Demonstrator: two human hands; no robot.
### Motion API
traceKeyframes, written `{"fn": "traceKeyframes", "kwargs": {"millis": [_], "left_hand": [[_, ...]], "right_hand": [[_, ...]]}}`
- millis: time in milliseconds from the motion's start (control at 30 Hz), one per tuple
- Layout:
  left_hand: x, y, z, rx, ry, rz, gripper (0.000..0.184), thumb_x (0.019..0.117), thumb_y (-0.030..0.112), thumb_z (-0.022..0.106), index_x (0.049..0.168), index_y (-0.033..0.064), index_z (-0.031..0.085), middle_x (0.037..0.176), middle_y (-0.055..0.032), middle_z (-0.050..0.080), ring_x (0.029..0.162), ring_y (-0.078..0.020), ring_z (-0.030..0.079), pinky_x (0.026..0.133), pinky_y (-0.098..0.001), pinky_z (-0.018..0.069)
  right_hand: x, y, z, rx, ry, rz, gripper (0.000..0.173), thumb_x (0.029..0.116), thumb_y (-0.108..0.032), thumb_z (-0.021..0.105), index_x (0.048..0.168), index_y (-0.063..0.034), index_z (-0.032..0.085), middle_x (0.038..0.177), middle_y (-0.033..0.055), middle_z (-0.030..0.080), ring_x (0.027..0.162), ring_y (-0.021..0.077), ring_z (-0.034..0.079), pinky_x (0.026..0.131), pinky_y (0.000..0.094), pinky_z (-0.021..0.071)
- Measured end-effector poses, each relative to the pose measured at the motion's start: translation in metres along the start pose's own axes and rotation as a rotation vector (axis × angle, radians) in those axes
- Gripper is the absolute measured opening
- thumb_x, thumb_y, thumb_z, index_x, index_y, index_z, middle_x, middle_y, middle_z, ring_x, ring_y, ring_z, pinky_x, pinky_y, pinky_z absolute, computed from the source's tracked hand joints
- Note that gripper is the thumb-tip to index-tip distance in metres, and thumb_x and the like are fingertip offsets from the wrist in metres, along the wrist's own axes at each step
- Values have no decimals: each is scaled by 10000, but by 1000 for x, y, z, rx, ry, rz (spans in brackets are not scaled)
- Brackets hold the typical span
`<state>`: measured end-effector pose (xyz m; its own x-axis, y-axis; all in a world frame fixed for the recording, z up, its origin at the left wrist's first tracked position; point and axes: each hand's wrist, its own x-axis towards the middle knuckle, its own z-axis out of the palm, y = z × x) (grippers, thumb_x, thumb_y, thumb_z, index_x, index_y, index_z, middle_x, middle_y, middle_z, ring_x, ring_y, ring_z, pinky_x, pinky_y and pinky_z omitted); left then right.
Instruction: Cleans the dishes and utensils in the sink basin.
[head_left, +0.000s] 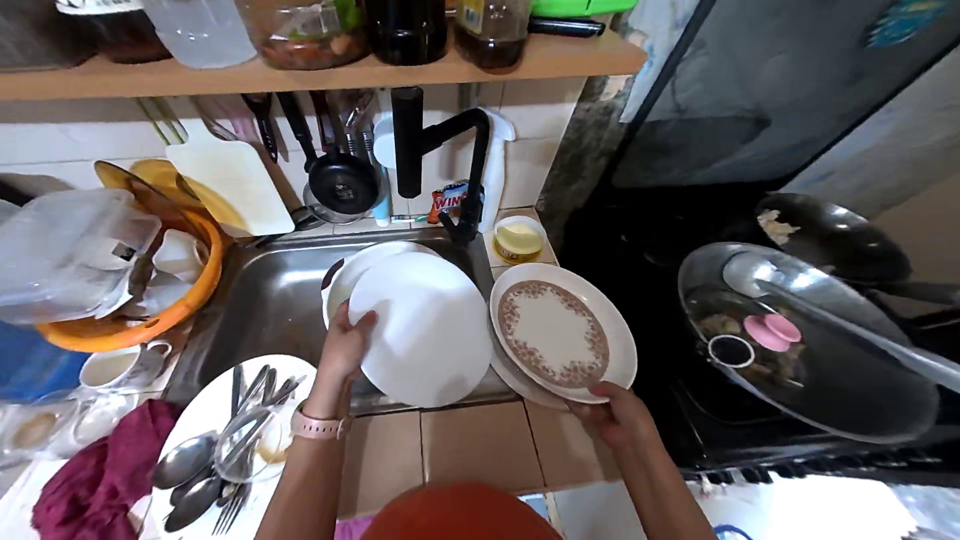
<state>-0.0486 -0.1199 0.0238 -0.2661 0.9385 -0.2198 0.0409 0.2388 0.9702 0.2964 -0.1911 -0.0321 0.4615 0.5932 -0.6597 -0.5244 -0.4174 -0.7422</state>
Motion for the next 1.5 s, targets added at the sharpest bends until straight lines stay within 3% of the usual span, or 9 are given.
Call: {"fn": "traceKeyframes", "kwargs": {"millis": [167,300,733,900,1067,1167,1267,1367,1500], "left_hand": [[3,-7,23,-29,-66,-45,414,1044,-4,507,1446,-42,411,1198,-187,617,913,-133,673,800,-298,579],[5,-18,45,-46,-131,-75,421,1050,3,496,1456,-48,396,1225,-207,606,941,-165,673,821,-323,580],[14,-56,133,-96,-338,-168,486,1095,118,465,1537,-16,312,1380,-263,543,1139,-264,640,966,-395,543],[13,-81,161,99,-283,16,496,1068,90,503,1495,-115,357,1490,-320,457,1389,-347,485,1173,-432,382],[6,-101,176,289,-233,215,497,990,29,583,1400,-200,421,1389,-370,515,1349,-400,506,1175,-427,378],[-1,-109,179,153,-266,250,697,909,-21,661,1465,-200,280,1435,-367,464,1354,-339,509,1162,-380,403],[-3,-110,172,213,-403,282,846,885,-19,687,1536,-178,171,1562,-351,335,1473,-322,372,1228,-354,283],[-2,-101,165,354,-474,287,729,925,21,678,1501,-186,283,1517,-350,410,1451,-333,406,1221,-365,287],[13,-99,158,316,-463,126,447,1091,130,451,1477,-93,429,1470,-271,514,1379,-296,507,1179,-414,376]], "right_hand": [[2,-4,-8,47,-20,-34,335,973,42,417,1290,-62,403,798,86,584,521,114,570,462,260,517],[-4,-13,-8,28,-25,-103,306,964,73,417,1242,-54,407,703,57,576,422,62,510,362,193,428],[-5,-13,-5,37,-81,-121,299,950,71,407,1218,-59,423,696,44,603,451,70,569,381,207,470],[3,-8,-7,38,-88,-117,374,929,64,430,1283,-58,411,782,77,626,530,115,619,442,262,525],[3,-7,-8,47,-109,-96,487,917,82,445,1385,-34,375,907,136,643,627,174,662,499,314,559],[-1,-6,-8,82,-126,-78,460,933,87,450,1371,-38,383,911,126,653,641,166,677,512,306,576],[2,-5,-8,88,-160,-75,532,919,103,449,1419,-43,342,966,131,645,694,167,685,550,301,581],[6,-2,-6,96,-157,-55,524,913,99,453,1405,-51,349,912,136,651,634,172,672,503,298,561],[12,0,-2,97,-109,-39,546,928,97,450,1436,-61,328,916,149,634,614,184,657,480,307,547]]}}
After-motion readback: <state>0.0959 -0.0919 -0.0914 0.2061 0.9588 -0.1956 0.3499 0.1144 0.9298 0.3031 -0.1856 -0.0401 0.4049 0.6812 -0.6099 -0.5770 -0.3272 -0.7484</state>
